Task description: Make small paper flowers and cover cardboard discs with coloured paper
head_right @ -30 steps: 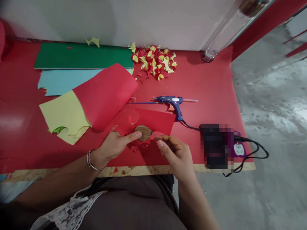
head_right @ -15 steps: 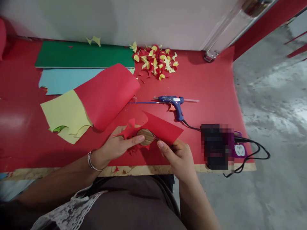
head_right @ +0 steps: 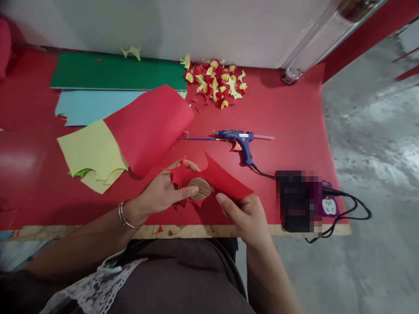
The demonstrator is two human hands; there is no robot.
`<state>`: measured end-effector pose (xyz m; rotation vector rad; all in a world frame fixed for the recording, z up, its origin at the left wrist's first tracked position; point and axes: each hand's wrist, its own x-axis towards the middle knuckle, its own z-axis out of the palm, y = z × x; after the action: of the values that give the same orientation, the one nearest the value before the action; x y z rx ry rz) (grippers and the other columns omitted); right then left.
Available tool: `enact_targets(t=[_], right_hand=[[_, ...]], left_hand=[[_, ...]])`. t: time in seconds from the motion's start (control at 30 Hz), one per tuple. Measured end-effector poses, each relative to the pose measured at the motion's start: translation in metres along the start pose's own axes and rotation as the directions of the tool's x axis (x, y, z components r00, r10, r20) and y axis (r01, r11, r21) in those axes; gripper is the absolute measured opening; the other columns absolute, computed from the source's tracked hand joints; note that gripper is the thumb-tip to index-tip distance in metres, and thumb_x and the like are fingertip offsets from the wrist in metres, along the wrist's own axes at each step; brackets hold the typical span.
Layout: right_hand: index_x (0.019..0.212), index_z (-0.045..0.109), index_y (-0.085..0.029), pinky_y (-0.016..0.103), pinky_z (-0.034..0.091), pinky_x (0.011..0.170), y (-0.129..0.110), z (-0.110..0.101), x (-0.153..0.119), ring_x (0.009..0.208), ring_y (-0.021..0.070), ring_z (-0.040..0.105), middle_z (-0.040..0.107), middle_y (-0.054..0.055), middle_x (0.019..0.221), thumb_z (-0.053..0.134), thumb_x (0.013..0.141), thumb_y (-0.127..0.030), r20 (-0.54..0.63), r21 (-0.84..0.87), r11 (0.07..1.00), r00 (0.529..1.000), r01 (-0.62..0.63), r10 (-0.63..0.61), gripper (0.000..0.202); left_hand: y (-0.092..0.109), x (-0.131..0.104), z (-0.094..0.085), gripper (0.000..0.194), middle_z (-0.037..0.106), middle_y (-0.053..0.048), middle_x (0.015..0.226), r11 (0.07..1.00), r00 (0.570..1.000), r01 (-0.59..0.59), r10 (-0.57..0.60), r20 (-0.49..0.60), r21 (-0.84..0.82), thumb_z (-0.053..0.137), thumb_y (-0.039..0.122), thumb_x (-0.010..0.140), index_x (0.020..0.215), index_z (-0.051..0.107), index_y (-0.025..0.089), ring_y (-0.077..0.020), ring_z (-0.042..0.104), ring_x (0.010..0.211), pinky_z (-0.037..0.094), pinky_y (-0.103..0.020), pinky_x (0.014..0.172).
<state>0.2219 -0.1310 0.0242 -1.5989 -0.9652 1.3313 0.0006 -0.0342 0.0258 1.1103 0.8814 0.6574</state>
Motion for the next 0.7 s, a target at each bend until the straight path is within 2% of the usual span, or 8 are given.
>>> enact_targets(t=[0.07, 0.17, 0.3, 0.4, 0.6, 0.7], right_hand=[[0.065, 0.057, -0.020, 0.026, 0.026, 0.049, -0.0027, 0.0017, 0.0001, 0.053, 0.0094, 0.036, 0.045, -0.003, 0.058, 0.083, 0.089, -0.059, -0.020, 0.009, 1.000, 1.000, -0.011, 0.011, 0.054], [0.063, 0.056, -0.020, 0.026, 0.026, 0.048, -0.0056, 0.0038, 0.0003, 0.051, 0.0090, 0.034, 0.045, -0.004, 0.056, 0.083, 0.087, -0.064, -0.034, -0.014, 1.000, 0.999, -0.010, 0.010, 0.057], [0.060, 0.055, -0.020, 0.027, 0.026, 0.048, -0.0049, 0.0036, 0.0006, 0.050, 0.0093, 0.035, 0.046, -0.003, 0.054, 0.080, 0.089, -0.066, -0.027, -0.050, 0.999, 1.000, 0.000, -0.002, 0.060], [0.062, 0.056, -0.020, 0.027, 0.026, 0.048, -0.0033, 0.0030, 0.0010, 0.051, 0.0092, 0.035, 0.047, -0.003, 0.056, 0.081, 0.089, -0.065, -0.025, -0.021, 1.000, 1.000, -0.005, 0.005, 0.058], [0.064, 0.057, -0.020, 0.026, 0.025, 0.049, -0.0036, 0.0025, 0.0026, 0.052, 0.0087, 0.034, 0.047, -0.003, 0.057, 0.082, 0.088, -0.065, -0.011, -0.011, 1.000, 1.000, -0.010, 0.010, 0.057], [0.064, 0.057, -0.020, 0.027, 0.026, 0.049, -0.0028, 0.0011, 0.0039, 0.051, 0.0088, 0.035, 0.047, -0.003, 0.057, 0.082, 0.089, -0.065, -0.007, -0.037, 0.999, 1.000, 0.002, -0.002, 0.057]], left_hand=[[0.0002, -0.0001, -0.0002, 0.037, 0.078, -0.007, 0.116, 0.998, 0.999, -0.042, 0.043, -0.011, 0.052, 0.087, 0.035, 0.083, 0.114, 0.075, 0.021, -0.0219, 0.079, 0.097, 0.066, -0.032, 0.087], [0.0012, 0.0000, 0.0004, 0.033, 0.073, -0.010, 0.130, 0.985, 0.992, -0.124, 0.125, 0.002, 0.121, 0.085, 0.033, 0.084, 0.113, 0.077, 0.020, -0.0254, 0.075, 0.118, 0.063, -0.035, 0.102], [-0.0007, -0.0002, 0.0021, 0.044, 0.077, -0.011, 0.127, 0.997, 0.994, -0.075, 0.073, 0.076, 0.021, 0.082, 0.035, 0.090, 0.130, 0.071, 0.021, -0.0255, 0.079, 0.109, 0.064, -0.037, 0.099], [-0.0048, -0.0002, 0.0032, 0.050, 0.078, -0.011, 0.129, 0.996, 0.993, -0.079, 0.081, 0.081, -0.036, 0.081, 0.033, 0.092, 0.138, 0.067, 0.021, -0.0265, 0.079, 0.113, 0.063, -0.038, 0.102], [-0.0061, -0.0002, 0.0041, 0.034, 0.076, -0.012, 0.138, 0.990, 0.988, -0.134, 0.138, 0.075, -0.055, 0.082, 0.028, 0.091, 0.124, 0.077, 0.024, -0.0294, 0.077, 0.123, 0.060, -0.041, 0.112], [-0.0056, -0.0010, 0.0030, 0.052, 0.074, -0.013, 0.143, 0.988, 0.985, -0.153, 0.155, 0.072, -0.028, 0.082, 0.029, 0.091, 0.142, 0.070, 0.024, -0.0285, 0.077, 0.122, 0.061, -0.040, 0.109]])
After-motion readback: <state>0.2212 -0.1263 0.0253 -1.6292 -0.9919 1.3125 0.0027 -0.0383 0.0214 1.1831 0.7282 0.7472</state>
